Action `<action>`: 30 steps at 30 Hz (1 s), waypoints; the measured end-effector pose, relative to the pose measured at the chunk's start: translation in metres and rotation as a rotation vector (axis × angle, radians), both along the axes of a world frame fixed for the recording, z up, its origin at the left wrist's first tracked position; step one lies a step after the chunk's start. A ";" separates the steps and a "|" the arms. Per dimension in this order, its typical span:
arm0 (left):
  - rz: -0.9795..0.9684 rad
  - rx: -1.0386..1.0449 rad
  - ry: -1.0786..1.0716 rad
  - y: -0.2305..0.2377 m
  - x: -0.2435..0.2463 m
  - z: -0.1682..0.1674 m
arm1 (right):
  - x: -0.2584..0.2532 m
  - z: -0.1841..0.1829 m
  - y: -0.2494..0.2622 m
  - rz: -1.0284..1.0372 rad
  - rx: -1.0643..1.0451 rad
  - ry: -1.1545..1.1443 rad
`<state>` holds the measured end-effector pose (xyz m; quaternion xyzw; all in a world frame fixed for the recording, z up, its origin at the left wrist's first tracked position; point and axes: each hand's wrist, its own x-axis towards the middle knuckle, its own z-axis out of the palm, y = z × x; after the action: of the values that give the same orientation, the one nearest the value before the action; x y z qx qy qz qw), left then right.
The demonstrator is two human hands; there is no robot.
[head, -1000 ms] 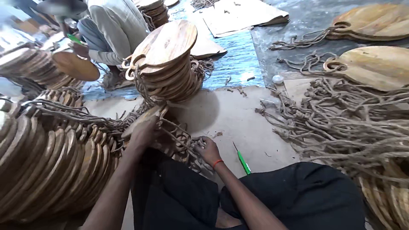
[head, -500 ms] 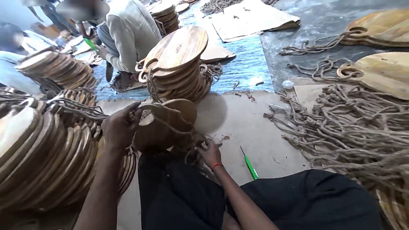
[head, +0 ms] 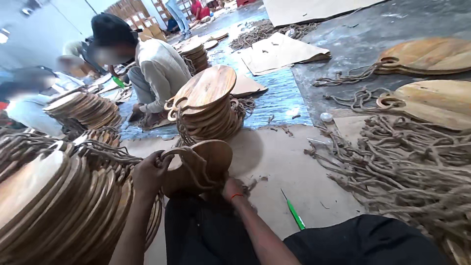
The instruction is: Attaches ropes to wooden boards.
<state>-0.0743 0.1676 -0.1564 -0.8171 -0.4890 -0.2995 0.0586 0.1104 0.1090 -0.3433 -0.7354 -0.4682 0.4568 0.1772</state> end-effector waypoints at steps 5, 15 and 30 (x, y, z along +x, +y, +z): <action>0.268 0.046 -0.088 0.015 -0.031 -0.004 | 0.059 0.002 -0.053 0.079 0.344 0.052; 0.079 -0.110 0.017 -0.033 0.055 -0.032 | 0.190 0.045 -0.135 -0.195 0.477 -0.016; -0.066 -0.763 0.490 -0.064 0.147 -0.162 | 0.217 -0.006 -0.180 -0.543 0.388 -0.110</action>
<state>0.0729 0.1040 -0.3185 -0.8423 -0.5097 0.1024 -0.1423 0.3278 -0.0706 -0.3492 -0.8092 -0.3423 0.2550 0.4037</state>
